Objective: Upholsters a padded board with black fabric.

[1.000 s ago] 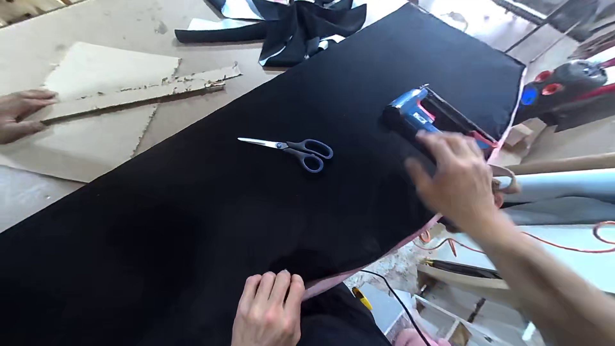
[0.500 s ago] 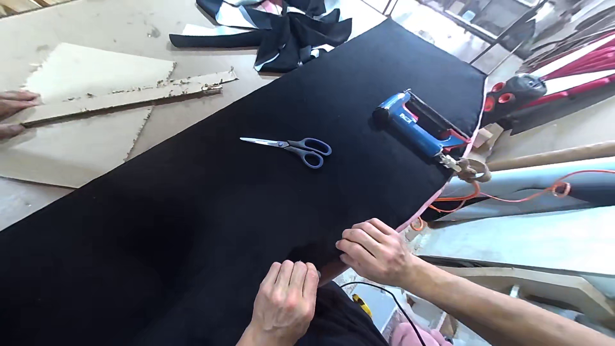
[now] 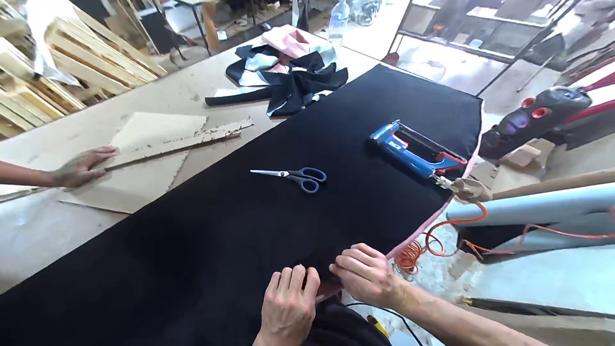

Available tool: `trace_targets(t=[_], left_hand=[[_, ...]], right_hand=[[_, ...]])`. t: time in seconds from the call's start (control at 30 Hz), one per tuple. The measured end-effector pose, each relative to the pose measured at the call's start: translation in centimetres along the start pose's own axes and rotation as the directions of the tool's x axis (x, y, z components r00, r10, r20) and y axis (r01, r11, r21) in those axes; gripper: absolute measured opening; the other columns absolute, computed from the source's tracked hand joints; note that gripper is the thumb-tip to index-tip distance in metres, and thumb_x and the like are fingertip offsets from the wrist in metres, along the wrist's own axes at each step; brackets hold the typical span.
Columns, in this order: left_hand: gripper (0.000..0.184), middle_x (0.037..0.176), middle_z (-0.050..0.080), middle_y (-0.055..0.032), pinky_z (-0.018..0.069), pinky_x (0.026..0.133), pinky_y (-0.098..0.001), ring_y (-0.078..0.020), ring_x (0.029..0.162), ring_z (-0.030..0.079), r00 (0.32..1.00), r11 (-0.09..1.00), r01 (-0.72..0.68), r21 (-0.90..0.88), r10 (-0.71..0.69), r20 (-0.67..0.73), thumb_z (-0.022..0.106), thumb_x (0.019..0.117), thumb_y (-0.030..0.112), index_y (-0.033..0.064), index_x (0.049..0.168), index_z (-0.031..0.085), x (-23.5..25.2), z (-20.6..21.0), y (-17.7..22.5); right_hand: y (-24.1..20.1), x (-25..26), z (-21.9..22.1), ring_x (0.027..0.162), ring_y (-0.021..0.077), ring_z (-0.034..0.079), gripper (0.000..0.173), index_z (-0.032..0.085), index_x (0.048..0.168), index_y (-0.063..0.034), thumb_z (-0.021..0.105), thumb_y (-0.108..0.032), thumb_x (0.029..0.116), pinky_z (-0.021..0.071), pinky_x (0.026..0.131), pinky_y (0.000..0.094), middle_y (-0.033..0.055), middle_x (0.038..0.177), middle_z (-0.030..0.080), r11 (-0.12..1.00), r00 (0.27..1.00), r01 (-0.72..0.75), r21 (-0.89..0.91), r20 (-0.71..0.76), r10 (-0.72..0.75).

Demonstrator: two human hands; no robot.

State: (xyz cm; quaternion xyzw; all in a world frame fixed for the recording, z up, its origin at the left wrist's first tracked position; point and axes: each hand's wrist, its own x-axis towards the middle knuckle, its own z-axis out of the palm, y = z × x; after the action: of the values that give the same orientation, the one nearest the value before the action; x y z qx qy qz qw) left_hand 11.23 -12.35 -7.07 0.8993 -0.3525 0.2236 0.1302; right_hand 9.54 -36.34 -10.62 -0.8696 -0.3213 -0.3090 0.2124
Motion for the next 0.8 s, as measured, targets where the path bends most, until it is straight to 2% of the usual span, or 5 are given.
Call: trace_targets(t=[0.27, 0.4, 0.6, 0.7, 0.8], left_hand=[[0.023, 0.101, 0.075, -0.0082, 0.0606, 0.076, -0.0333, -0.0206, 0.089, 0.073, 0.998, 0.997, -0.059, -0.045, 0.061, 0.032, 0.068, 0.0909, 0.012, 0.0064, 0.112, 0.076, -2.8, -1.0, 1.1], [0.025, 0.103, 0.075, -0.0076, 0.0598, 0.079, -0.0332, -0.0201, 0.091, 0.073, 0.99, 0.988, -0.13, -0.084, 0.134, 0.043, 0.065, 0.0922, 0.011, 0.0067, 0.115, 0.075, -3.1, -0.6, 0.1], [0.022, 0.101, 0.075, -0.0043, 0.0576, 0.076, -0.0333, -0.0192, 0.088, 0.072, 0.995, 0.994, -0.096, -0.042, 0.097, 0.023, 0.062, 0.0944, 0.018, 0.0126, 0.11, 0.076, -2.3, 0.9, 0.2], [0.027, 0.106, 0.075, -0.0034, 0.0559, 0.071, -0.0344, -0.02, 0.086, 0.07, 0.999, 0.999, -0.037, 0.003, 0.037, 0.002, 0.064, 0.0936, 0.024, 0.0159, 0.116, 0.077, -0.5, 1.4, 1.8], [0.019, 0.093, 0.075, -0.0053, 0.0597, 0.071, -0.0331, -0.021, 0.082, 0.072, 0.995, 0.995, -0.094, -0.04, 0.093, -0.038, 0.064, 0.0926, 0.014, 0.0111, 0.105, 0.078, 0.5, 2.0, 2.1]], right_hand=[[0.4, 0.0, 0.1, 0.095, 0.0219, 0.07, 0.019, 0.072, 0.105, -0.0149, 0.064, -0.031, 0.0995, 0.0567, 0.087, 0.0383, 0.0044, 0.1, 0.073, 0.999, 0.999, -0.009, 0.042, 0.051, 0.006], [0.3, -0.1, -1.8, 0.114, 0.022, 0.067, 0.029, 0.068, 0.125, -0.0216, 0.063, -0.032, 0.0977, 0.0544, 0.098, 0.0412, 0.0024, 0.12, 0.071, 0.99, 0.974, -0.132, 0.039, 0.193, 0.122], [0.3, -2.0, -0.6, 0.108, 0.0194, 0.071, 0.016, 0.075, 0.109, -0.0152, 0.064, -0.018, 0.098, 0.0571, 0.098, 0.0372, 0.0018, 0.113, 0.075, 0.987, 0.989, -0.148, 0.066, -0.009, 0.149], [0.3, -1.6, -0.3, 0.098, 0.0196, 0.073, 0.015, 0.076, 0.104, -0.0144, 0.063, -0.017, 0.0963, 0.0593, 0.09, 0.0355, 0.0032, 0.103, 0.076, 0.986, 0.985, -0.16, 0.048, -0.058, 0.163], [0.6, -1.8, -0.7, 0.1, 0.0201, 0.072, 0.014, 0.075, 0.106, -0.0139, 0.065, -0.015, 0.095, 0.0586, 0.092, 0.0353, 0.004, 0.105, 0.076, 0.989, 0.991, -0.131, 0.065, -0.026, 0.133]])
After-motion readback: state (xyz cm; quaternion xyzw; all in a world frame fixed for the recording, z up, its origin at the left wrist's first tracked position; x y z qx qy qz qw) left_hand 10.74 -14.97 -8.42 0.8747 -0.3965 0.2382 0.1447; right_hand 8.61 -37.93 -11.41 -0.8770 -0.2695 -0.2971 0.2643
